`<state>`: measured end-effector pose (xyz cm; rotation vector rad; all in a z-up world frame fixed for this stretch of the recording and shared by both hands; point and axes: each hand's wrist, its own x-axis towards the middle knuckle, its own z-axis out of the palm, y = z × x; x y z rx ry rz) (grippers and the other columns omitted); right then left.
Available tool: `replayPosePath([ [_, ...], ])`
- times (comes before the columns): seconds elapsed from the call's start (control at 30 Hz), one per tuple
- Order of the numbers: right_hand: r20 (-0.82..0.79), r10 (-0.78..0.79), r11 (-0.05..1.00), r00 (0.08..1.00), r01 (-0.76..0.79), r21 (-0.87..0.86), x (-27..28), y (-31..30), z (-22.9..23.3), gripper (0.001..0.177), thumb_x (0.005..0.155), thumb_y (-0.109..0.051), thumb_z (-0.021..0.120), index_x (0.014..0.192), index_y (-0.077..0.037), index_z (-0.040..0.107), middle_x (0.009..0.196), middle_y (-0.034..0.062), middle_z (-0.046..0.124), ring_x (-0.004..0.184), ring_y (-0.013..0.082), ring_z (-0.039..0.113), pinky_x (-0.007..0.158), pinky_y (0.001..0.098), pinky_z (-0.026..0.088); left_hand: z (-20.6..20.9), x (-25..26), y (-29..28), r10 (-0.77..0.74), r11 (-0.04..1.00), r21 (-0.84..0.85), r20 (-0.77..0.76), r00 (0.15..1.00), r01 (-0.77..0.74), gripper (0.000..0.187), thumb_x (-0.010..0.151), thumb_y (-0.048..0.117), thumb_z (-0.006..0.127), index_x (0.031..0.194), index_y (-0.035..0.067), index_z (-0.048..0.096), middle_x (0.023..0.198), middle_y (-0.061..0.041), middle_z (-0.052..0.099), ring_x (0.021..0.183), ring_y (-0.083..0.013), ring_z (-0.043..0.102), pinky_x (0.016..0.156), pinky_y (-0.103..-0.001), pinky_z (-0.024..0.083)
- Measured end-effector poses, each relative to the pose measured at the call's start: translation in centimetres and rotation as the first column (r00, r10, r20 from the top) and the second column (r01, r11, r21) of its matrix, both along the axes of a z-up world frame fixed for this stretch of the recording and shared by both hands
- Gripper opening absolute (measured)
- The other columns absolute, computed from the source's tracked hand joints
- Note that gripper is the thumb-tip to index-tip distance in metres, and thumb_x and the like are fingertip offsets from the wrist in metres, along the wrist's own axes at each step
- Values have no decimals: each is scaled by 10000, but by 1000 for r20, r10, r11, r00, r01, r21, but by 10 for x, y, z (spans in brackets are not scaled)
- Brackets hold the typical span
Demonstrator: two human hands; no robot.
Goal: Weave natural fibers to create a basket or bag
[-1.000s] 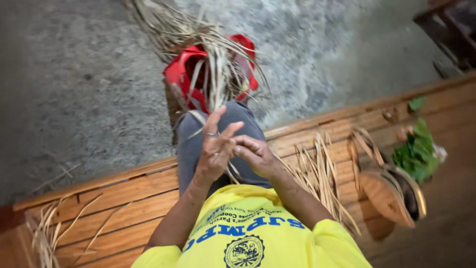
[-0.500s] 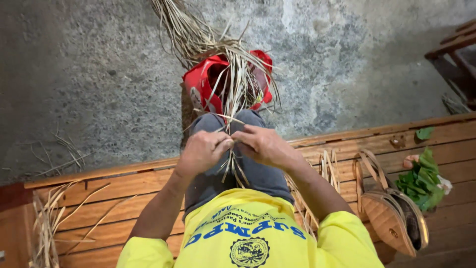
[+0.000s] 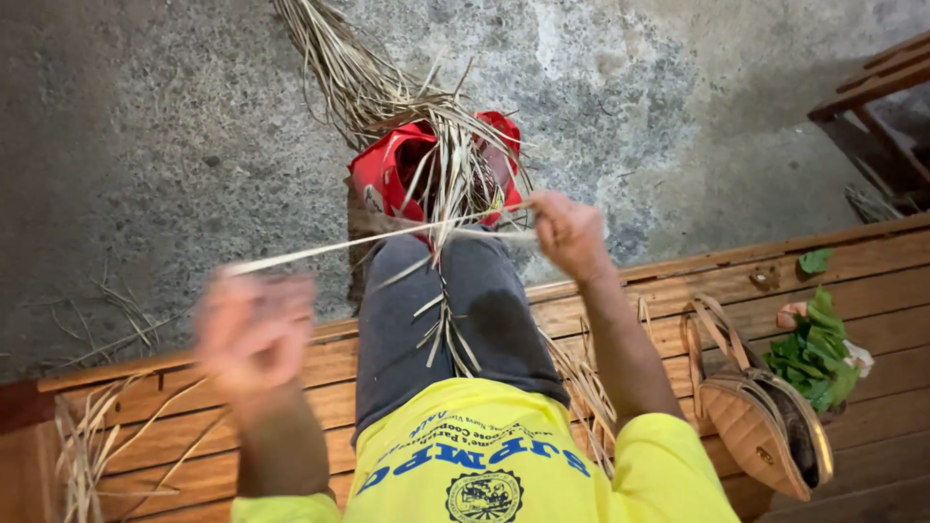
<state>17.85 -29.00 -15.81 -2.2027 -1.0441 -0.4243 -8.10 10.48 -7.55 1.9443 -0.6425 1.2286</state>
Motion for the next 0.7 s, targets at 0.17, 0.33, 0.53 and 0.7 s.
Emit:
replayPosePath([
  [0.17,76,-311,934,947,320,-158,35,-51,7,240,1108,-141,503,1109,-240,721,801,-39,724,510,125,532,423,287,429,71,-84,26,-409,272,-939,85,909,210,274,1188,267,468,1272,214,723,758,184,652,812,-17,669,1175,-439,515],
  [0.33,-41,-551,821,833,533,-206,45,-104,-5,217,1088,-155,495,1232,-213,647,932,84,724,663,322,584,599,441,475,75,-103,51,-329,173,-958,162,930,228,145,1101,267,621,983,220,551,641,144,353,835,16,630,1108,-245,491],
  [0.53,-732,-240,332,638,762,555,29,-67,30,233,1093,-218,432,1018,-84,607,906,125,698,744,217,706,639,324,657,-50,-71,77,-355,-104,-927,373,857,360,505,931,262,775,1425,331,699,1015,228,547,917,59,516,931,-172,513],
  [0.7,-744,438,278,505,711,646,-14,5,-15,57,1010,-170,584,954,-175,594,943,112,766,881,290,794,787,470,708,10,62,-86,9,616,-716,-412,911,-330,197,1070,267,577,933,199,700,982,-26,730,1092,-134,699,972,-255,542],
])
